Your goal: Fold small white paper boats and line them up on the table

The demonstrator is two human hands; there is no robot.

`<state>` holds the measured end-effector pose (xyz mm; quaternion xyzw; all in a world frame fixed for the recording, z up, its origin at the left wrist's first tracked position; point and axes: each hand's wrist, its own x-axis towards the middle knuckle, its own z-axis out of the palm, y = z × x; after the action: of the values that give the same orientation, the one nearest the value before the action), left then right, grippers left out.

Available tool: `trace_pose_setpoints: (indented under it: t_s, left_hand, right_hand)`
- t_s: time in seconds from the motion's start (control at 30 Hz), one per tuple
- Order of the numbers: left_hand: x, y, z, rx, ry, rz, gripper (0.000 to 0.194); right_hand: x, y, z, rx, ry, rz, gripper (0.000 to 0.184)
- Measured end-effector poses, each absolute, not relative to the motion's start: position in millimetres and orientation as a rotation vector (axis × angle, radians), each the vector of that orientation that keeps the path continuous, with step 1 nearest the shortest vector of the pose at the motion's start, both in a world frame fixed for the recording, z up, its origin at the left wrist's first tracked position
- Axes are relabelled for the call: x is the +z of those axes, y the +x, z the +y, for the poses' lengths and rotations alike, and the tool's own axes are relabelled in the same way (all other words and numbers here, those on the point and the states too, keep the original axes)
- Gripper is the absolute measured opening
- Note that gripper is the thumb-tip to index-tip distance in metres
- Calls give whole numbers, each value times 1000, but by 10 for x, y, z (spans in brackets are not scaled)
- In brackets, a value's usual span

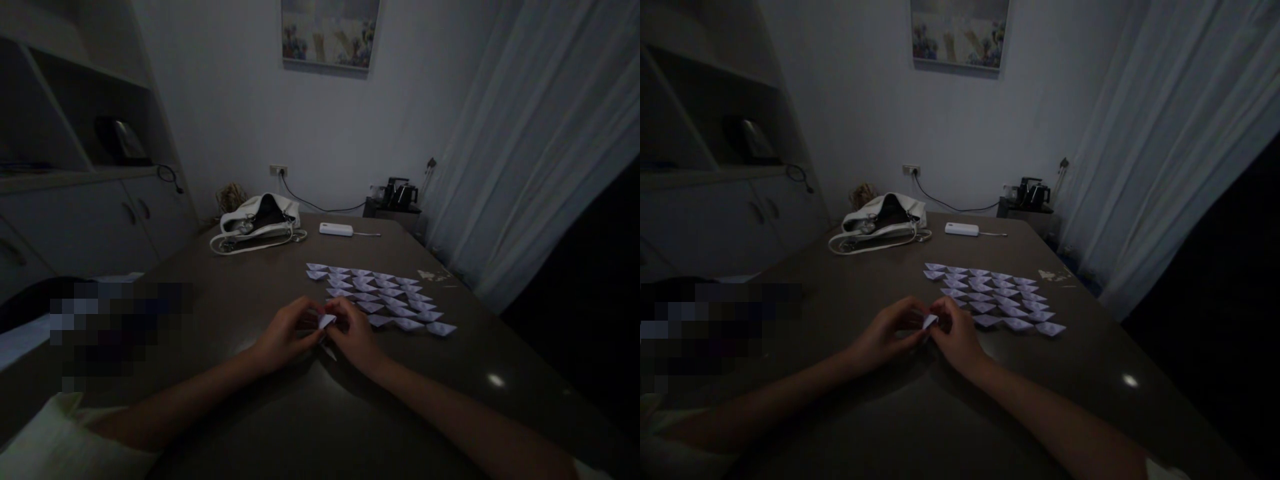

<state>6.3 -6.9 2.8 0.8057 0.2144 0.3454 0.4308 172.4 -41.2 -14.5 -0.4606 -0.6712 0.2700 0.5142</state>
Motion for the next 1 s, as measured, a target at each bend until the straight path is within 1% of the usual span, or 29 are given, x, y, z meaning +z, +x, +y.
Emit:
trace_pose_setpoints:
  t_s: [0.2, 0.37, 0.43, 0.53, 0.63, 1.0]
  left_hand:
    - [54, 51, -101, 850, 2091, 472, 21]
    - [46, 43, -96, 825, 2118, 513, 28]
    - [30, 43, -81, 835, 2121, 527, 29]
    - [-1, 47, -42, 864, 2062, 534, 23]
    - [-14, 51, 2, 900, 1947, 541, 18]
    - [24, 53, 47, 889, 1748, 581, 21]
  right_hand:
    - [-164, 1743, -395, 617, -1132, -1628, 19]
    - [-195, 1747, -380, 612, -1148, -1600, 20]
    - [-184, 1744, -386, 594, -1150, -1606, 17]
    - [-155, 1736, -402, 573, -1136, -1612, 9]
    - [-146, 1730, -407, 613, -1103, -1604, 11]
    - [-204, 1755, -363, 835, -1057, -1486, 16]
